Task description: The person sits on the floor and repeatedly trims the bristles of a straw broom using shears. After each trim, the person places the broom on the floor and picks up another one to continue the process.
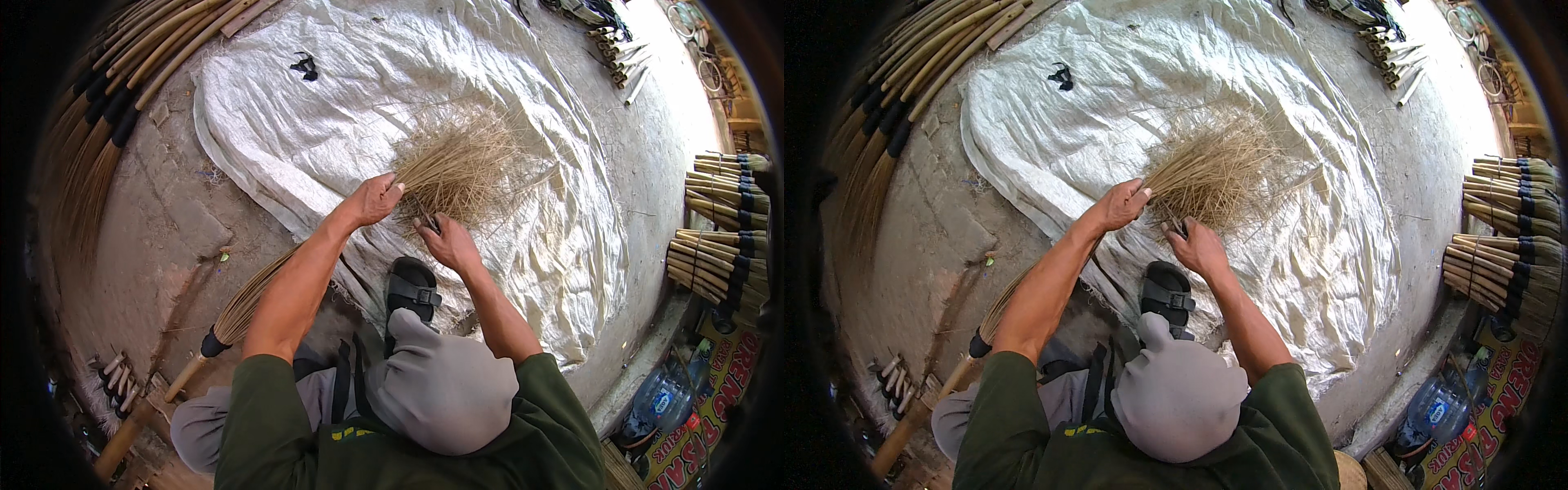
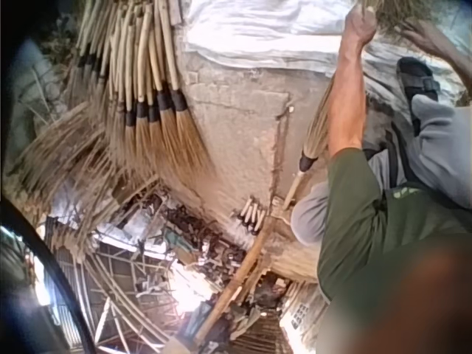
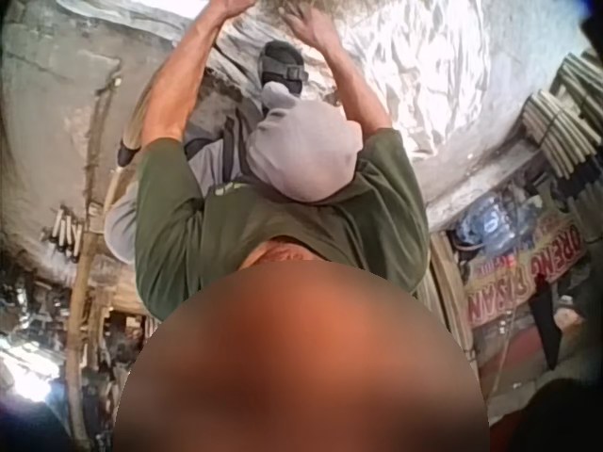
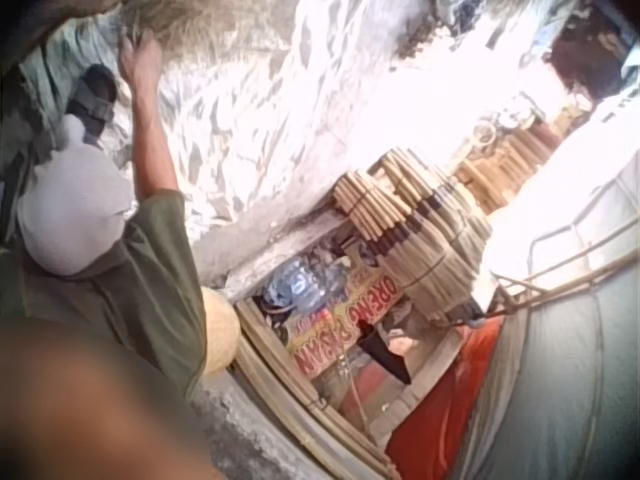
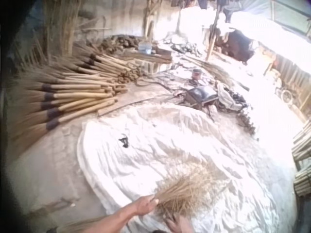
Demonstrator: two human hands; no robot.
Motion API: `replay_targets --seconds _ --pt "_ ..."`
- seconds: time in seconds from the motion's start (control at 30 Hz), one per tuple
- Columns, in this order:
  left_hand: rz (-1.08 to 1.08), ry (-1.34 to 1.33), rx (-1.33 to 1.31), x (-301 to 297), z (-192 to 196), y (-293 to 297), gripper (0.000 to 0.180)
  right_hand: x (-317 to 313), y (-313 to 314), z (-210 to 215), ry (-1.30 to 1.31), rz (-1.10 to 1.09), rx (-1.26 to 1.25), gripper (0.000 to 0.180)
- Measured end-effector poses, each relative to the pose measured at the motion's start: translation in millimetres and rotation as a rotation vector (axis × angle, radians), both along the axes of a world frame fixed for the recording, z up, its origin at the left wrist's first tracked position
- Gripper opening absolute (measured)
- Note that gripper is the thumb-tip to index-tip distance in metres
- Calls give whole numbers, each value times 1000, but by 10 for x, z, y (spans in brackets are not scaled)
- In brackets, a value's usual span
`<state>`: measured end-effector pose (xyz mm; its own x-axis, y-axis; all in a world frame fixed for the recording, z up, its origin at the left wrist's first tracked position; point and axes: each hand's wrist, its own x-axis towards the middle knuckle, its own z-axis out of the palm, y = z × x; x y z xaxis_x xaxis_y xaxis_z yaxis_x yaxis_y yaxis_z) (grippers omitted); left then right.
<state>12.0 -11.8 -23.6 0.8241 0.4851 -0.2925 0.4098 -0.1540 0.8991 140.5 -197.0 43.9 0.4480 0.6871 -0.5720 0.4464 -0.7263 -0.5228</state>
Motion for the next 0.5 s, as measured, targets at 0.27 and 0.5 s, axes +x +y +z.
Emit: replay_targets --seconds 0.27,0.5 --pt "-105 64 -67 14 76 -6 33 -76 63 -44 -126 2 3 49" --pt "-86 19 -257 -3 151 50 34 -19 -77 -94 -8 -71 -28 52"
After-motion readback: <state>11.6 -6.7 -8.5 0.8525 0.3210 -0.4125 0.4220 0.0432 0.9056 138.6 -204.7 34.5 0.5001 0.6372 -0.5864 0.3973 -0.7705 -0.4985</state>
